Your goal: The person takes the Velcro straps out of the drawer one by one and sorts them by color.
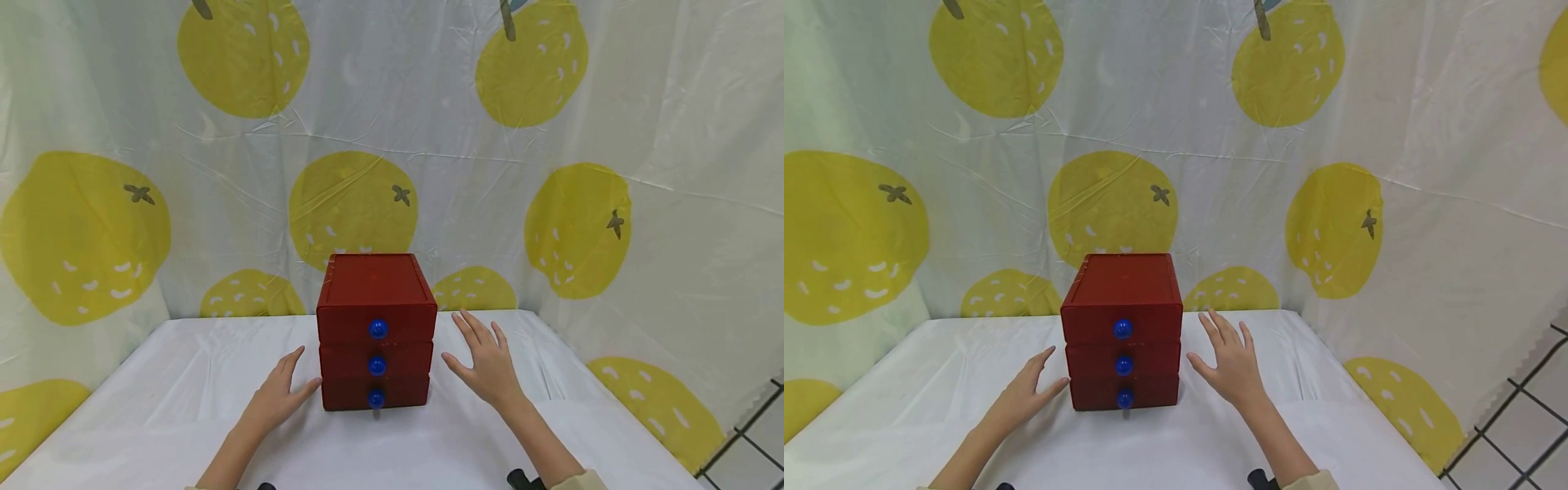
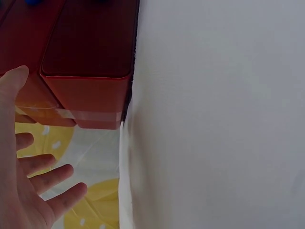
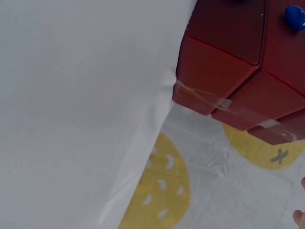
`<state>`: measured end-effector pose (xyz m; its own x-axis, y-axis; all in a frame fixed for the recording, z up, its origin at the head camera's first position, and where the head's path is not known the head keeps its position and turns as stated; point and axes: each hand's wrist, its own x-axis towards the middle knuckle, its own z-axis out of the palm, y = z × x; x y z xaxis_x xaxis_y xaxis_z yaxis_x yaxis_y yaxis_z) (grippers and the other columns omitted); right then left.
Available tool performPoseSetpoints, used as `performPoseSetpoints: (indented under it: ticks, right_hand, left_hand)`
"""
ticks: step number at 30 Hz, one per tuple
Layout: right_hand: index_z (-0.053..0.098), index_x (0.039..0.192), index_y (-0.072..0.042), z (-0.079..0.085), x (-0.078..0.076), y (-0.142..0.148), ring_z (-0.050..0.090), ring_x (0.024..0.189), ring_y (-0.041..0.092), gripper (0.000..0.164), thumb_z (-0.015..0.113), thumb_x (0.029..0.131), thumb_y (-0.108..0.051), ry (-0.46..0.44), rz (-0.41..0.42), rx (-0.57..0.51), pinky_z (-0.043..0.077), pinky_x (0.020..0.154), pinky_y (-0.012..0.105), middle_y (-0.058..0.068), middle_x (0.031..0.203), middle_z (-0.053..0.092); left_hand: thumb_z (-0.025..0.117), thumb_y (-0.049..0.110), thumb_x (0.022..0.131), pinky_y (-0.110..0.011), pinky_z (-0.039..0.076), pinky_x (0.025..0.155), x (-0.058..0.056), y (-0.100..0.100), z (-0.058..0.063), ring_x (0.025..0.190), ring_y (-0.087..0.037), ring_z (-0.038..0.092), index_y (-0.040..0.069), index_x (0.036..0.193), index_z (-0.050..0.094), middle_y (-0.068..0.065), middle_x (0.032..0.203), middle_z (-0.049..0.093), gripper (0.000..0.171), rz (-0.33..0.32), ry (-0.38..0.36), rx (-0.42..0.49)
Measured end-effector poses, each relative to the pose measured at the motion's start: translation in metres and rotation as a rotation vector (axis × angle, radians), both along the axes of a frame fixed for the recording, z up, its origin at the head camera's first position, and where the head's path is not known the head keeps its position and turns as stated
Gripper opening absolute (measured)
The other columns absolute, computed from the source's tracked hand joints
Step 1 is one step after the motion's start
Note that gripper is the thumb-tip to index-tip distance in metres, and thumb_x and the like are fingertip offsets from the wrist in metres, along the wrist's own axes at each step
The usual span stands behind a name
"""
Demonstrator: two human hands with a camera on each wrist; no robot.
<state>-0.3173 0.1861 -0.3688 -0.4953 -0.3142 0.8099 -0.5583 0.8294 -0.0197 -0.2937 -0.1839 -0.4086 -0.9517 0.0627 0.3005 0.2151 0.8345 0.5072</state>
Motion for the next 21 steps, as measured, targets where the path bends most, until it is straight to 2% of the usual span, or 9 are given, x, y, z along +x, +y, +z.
performPoseSetpoints:
  ticks: [4, 10, 14, 21]
  right_hand:
    - [0.041, 0.136, -0.014, 0.001, -0.001, -0.002, 0.046, 0.119, 0.026, 0.065, 0.037, 0.089, -0.059, 0.053, 0.02, -0.008, 0.025, 0.102, 0.056, 0.01, 0.136, 0.045]
    - [0.044, 0.134, -0.012, 0.005, -0.001, -0.006, 0.047, 0.117, 0.027, 0.067, 0.03, 0.09, -0.061, 0.112, 0.042, -0.019, 0.026, 0.101, 0.055, 0.012, 0.134, 0.047]
    - [0.046, 0.132, -0.011, 0.008, 0.001, -0.01, 0.047, 0.117, 0.027, 0.067, 0.03, 0.09, -0.06, 0.14, 0.062, -0.022, 0.027, 0.1, 0.056, 0.014, 0.132, 0.048]
    - [0.047, 0.131, -0.01, 0.011, 0.002, -0.015, 0.047, 0.117, 0.027, 0.065, 0.032, 0.091, -0.058, 0.175, 0.077, -0.024, 0.028, 0.099, 0.055, 0.015, 0.131, 0.049]
  left_hand:
    - [0.049, 0.061, 0.083, -0.054, 0.038, 0.098, 0.001, 0.001, 0.0, 0.129, -0.032, 0.036, 0.012, 0.142, 0.026, -0.014, 0.142, 0.036, 0.081, 0.001, 0.009, 0.023]
    - [0.052, 0.056, 0.083, -0.053, 0.035, 0.101, 0.002, 0.003, -0.001, 0.131, -0.031, 0.035, 0.012, 0.142, 0.027, -0.012, 0.143, 0.035, 0.078, -0.006, 0.033, 0.078]
    - [0.054, 0.054, 0.083, -0.052, 0.035, 0.102, 0.003, 0.005, -0.002, 0.131, -0.031, 0.035, 0.012, 0.142, 0.027, -0.012, 0.143, 0.035, 0.077, -0.007, 0.036, 0.117]
    - [0.054, 0.054, 0.083, -0.049, 0.042, 0.096, 0.002, 0.008, 0.0, 0.123, -0.03, 0.044, 0.016, 0.143, 0.025, -0.009, 0.142, 0.035, 0.076, 0.006, 0.02, 0.172]
